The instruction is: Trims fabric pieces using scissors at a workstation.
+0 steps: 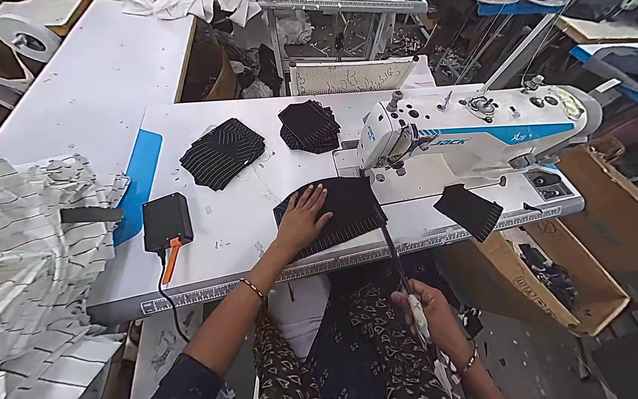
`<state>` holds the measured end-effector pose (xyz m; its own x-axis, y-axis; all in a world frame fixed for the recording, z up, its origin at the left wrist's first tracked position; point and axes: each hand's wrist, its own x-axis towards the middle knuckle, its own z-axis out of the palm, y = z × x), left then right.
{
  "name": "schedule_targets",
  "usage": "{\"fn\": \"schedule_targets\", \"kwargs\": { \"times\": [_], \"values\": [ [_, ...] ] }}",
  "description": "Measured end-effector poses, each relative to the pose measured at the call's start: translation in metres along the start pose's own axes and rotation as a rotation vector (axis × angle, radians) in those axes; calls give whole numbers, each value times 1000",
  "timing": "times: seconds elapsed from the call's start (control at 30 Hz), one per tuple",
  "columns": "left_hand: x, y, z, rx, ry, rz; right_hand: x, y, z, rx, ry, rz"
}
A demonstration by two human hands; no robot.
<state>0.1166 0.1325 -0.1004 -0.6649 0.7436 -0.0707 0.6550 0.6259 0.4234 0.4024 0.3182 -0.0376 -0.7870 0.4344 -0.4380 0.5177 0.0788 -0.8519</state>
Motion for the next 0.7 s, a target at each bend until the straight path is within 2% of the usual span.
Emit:
{"fn": "schedule_targets", "kwargs": {
  "times": [0.1, 0.17, 0.27, 0.43, 0.7],
  "values": [
    [-2, -3, 2, 6, 25, -5, -20, 9, -6, 66, -158, 157],
    [-4, -2, 4, 11, 42, -3, -29, 15, -11, 111, -179, 203],
    [-6, 2, 5, 27, 34, 0, -28, 18, -13, 24, -205, 258],
    [-11, 9, 6, 33, 25, 46, -7, 0, 10, -93, -385, 284],
    [-13, 10, 8, 47, 26, 69, 9, -7, 25, -167, -413, 291]
  ]
}}
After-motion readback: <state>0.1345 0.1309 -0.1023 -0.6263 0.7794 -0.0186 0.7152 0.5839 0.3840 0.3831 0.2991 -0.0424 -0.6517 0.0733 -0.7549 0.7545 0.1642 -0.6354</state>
